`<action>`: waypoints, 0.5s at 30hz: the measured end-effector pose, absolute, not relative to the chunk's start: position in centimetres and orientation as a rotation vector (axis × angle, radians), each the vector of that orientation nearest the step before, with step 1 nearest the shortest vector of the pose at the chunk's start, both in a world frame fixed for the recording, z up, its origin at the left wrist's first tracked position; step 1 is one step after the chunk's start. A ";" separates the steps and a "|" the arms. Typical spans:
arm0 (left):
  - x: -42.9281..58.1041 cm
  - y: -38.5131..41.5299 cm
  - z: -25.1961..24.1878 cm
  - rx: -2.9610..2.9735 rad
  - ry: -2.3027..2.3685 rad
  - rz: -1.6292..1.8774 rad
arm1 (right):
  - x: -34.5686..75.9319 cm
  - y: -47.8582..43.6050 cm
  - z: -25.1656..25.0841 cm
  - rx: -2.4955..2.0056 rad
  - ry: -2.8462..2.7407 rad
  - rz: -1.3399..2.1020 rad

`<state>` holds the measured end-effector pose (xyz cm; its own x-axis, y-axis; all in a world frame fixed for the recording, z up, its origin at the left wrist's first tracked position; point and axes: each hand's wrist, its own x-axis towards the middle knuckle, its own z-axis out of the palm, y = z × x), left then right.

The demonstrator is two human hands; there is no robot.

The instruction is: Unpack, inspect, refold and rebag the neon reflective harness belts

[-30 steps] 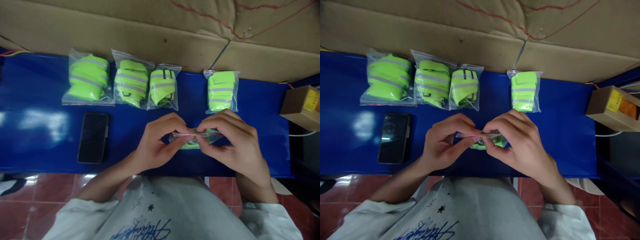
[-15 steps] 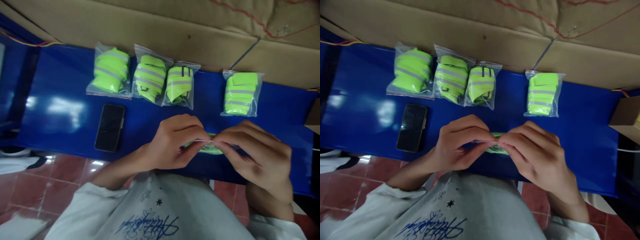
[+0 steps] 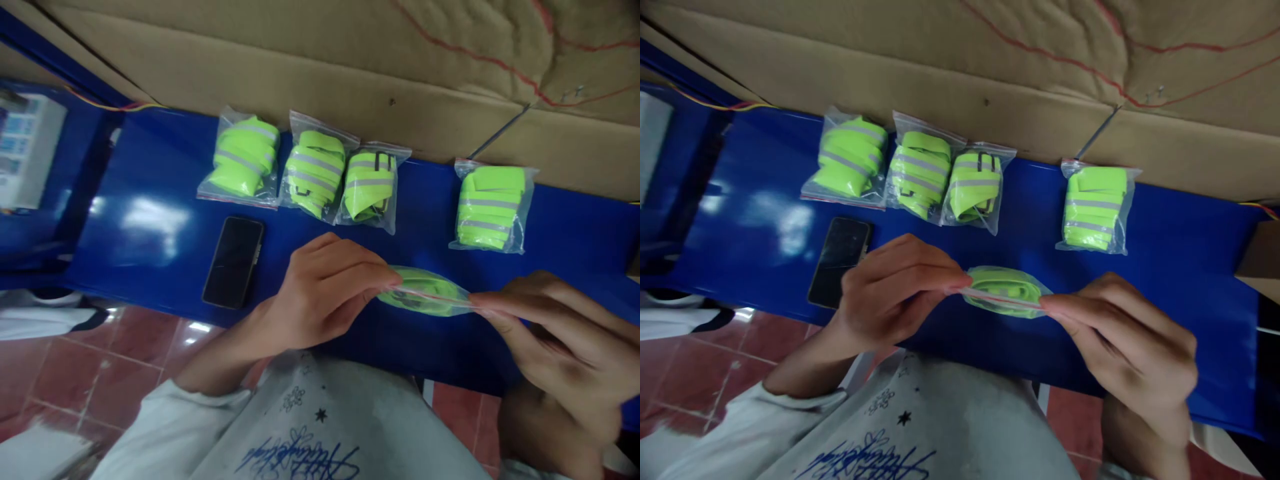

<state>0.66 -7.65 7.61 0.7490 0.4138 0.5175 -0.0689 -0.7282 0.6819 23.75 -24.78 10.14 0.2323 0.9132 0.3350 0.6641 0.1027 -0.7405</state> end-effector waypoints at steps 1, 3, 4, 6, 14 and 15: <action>0.7 -7.6 7.5 2.196 0.236 0.856 | 24.3 -24.8 9.9 -1.633 -1.518 0.370; 0.7 -7.5 7.3 2.109 0.228 0.803 | 25.7 -24.8 9.1 -1.611 -1.606 0.390; 0.6 -7.4 7.3 2.073 0.235 0.780 | 26.4 -24.8 8.5 -1.585 -1.628 0.409; 0.5 -7.5 7.1 2.026 0.244 0.766 | 27.3 -24.7 7.4 -1.523 -1.594 0.421; 1.4 -8.3 6.5 1.878 0.462 0.876 | 26.0 -24.2 5.6 -1.401 -1.424 0.590; 1.6 -8.3 6.4 1.836 0.465 0.854 | 25.8 -24.1 5.5 -1.402 -1.409 0.594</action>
<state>1.62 -8.30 6.44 0.6748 0.6530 0.3438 -0.0657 -0.4108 0.9094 25.82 -24.07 5.53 0.1945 0.9314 0.3076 0.4299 0.2009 -0.8802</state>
